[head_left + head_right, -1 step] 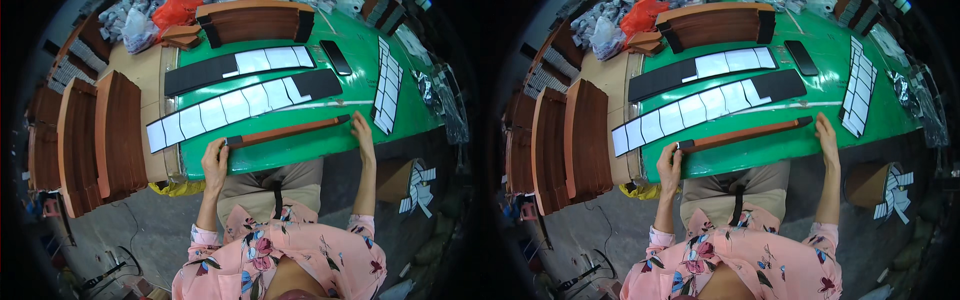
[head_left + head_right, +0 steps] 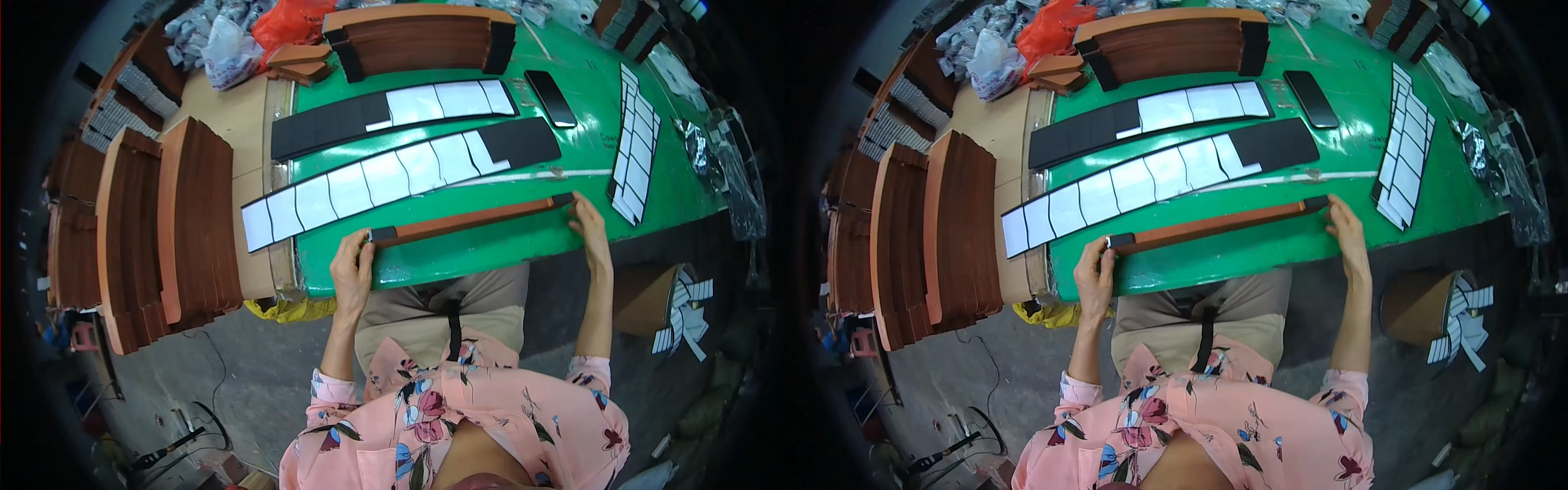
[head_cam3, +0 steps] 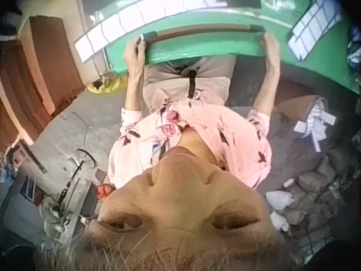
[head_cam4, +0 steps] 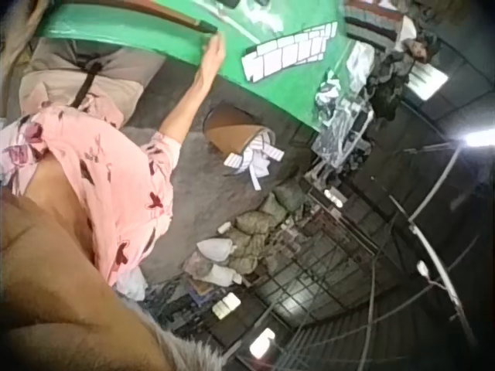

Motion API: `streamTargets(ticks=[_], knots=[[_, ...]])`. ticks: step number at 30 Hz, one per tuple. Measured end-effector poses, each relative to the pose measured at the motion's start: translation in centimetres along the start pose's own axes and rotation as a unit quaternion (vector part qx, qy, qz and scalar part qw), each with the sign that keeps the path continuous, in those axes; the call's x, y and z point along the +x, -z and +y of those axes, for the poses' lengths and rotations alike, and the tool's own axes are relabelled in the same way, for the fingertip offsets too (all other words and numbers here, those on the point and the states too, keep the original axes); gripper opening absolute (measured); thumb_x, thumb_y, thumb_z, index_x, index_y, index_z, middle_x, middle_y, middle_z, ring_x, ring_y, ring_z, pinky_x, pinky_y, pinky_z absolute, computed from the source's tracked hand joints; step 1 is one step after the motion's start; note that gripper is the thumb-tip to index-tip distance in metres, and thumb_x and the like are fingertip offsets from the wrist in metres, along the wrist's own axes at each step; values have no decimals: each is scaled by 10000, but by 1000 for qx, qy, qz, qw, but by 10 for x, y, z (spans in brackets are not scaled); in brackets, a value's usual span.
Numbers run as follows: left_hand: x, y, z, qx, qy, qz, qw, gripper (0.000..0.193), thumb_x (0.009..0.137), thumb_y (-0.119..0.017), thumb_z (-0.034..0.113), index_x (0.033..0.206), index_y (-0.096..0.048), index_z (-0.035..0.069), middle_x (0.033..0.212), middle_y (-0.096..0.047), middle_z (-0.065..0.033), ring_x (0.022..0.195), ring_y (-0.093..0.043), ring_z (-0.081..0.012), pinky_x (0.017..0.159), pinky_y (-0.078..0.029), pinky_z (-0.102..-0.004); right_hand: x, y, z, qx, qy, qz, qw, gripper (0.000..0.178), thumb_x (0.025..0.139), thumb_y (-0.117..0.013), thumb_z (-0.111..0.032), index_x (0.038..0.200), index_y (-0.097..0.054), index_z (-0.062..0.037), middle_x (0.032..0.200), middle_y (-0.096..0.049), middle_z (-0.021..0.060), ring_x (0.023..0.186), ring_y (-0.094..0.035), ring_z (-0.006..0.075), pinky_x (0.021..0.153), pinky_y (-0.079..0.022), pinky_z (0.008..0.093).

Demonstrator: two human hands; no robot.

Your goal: The recorder is manually applying black foam or plastic strips to long, brown, wooden or bamboo furniture components.

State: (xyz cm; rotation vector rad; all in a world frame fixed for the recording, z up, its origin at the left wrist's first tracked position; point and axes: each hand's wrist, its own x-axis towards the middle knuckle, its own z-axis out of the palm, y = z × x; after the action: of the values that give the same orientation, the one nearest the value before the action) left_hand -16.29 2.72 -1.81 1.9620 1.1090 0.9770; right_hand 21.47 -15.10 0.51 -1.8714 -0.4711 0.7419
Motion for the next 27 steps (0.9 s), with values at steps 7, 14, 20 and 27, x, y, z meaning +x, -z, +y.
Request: streamTargets(ticks=[7, 14, 20, 27], knots=[[-2, -1, -3, 18, 16, 30, 999, 194, 872, -583, 55, 1047, -606, -24, 945, -623, -144, 798, -606, -238, 702, -471, -299, 19, -19, 26, 17, 81, 3, 997, 341, 928, -552, -147, 1239, -519, -11, 1054, -566, 41, 917, -556, 123, 779, -477, 255], [21, -6, 0, 10, 87, 5, 996, 228, 885, -570, 109, 1063, -608, -29, 889, -625, -119, 779, -596, -188, 720, -460, -267, 29, -3, 37, -39, 110, 7, 993, 320, 920, -565, -161, 1194, -550, 4, 986, -603, 48, 829, -562, 104, 713, -475, 244], [33, 7, -23, 41, 122, 23, 991, 304, 897, -561, 155, 1143, -585, -23, 860, -657, -128, 737, -605, -148, 673, -476, -272, 47, -39, 19, -133, 111, -19, 985, 361, 904, -590, -187, 1190, -561, 31, 918, -626, 55, 749, -563, 93, 644, -465, 227], [42, -2, -11, -106, 80, 10, 991, 445, 864, -578, 80, 1286, -471, -11, 1167, -600, -183, 963, -630, -219, 828, -487, -313, 52, -15, 31, -26, 95, 20, 995, 366, 942, -507, -126, 1276, -490, 21, 1247, -548, 115, 1077, -572, 183, 888, -458, 292]])
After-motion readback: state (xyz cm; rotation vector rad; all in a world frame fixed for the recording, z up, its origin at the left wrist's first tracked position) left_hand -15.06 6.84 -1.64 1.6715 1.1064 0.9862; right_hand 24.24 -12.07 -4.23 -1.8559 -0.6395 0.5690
